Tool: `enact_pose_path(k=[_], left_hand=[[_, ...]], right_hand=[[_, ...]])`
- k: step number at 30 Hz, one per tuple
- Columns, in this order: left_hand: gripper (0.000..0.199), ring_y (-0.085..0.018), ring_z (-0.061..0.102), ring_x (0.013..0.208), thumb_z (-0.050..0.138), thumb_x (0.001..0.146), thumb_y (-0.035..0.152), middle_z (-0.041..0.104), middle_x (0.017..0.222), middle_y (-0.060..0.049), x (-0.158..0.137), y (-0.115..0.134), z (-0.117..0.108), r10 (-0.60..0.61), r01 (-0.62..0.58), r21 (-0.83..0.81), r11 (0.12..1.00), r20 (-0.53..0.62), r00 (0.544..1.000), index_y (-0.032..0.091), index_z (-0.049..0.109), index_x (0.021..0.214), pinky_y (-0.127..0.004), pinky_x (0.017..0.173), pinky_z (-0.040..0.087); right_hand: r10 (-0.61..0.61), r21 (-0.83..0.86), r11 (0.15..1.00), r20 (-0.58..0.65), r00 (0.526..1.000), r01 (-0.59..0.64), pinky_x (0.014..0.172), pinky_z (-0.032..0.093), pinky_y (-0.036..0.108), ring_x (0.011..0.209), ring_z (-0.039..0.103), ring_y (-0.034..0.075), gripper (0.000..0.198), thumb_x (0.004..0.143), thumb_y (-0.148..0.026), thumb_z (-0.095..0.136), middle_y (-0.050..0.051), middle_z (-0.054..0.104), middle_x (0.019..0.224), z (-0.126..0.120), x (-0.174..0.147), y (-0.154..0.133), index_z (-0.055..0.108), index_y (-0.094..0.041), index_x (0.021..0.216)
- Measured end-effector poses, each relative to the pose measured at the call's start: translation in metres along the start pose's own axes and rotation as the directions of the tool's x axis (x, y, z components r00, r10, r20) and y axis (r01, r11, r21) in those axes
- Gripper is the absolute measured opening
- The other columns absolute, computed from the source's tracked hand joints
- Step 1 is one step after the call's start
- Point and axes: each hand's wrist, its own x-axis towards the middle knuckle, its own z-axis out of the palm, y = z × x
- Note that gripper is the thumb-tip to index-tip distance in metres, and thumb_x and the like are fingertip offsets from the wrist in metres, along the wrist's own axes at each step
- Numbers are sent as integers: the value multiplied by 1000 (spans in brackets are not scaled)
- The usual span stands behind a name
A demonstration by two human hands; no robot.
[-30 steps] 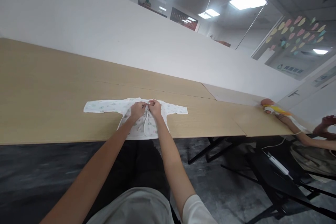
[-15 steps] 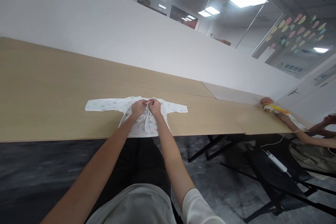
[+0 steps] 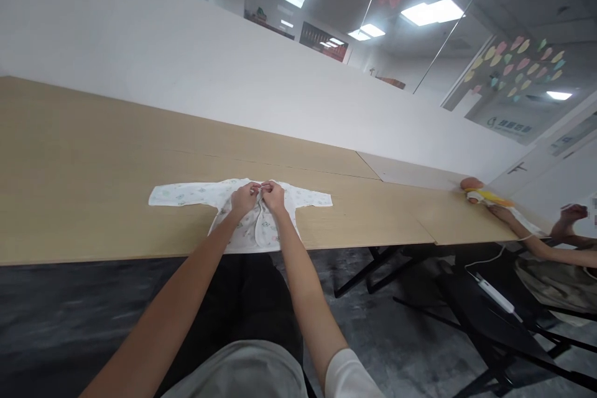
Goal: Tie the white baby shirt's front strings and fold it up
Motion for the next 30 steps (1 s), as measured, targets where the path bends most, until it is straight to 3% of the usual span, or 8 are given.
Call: enact_pose_path(k=[7, 16, 30], left_hand=[[32, -19, 70, 95, 47, 87, 24, 76, 109, -3, -1, -1, 0, -4, 4, -7, 1000, -5, 1000, 24, 69, 110, -27, 82, 49], [33, -20, 70, 96, 46, 85, 24, 77, 106, -6, -1, -4, 3, 32, -35, -131, 991, -30, 999, 20, 72, 105, -30, 87, 50], [33, -20, 71, 90, 51, 81, 23, 77, 95, -6, -2, -4, 1, 6, -11, -179, 984, -29, 1000, 19, 66, 111, -29, 84, 51]], right_hand=[[-18, 62, 998, 79, 997, 13, 76, 54, 23, 75, 68, 14, 28, 67, 0, 47, -2, 70, 74, 2, 2, 0, 64, -20, 77], [-55, -5, 998, 18, 998, 55, 74, 51, 22, 73, 64, 13, 20, 70, -5, 54, -5, 63, 72, 1, -3, 0, 58, -22, 80], [22, -28, 999, 15, 1000, -22, 81, 51, 25, 77, 67, 16, 23, 64, -4, 60, -5, 64, 69, 2, 1, 0, 50, -24, 72]])
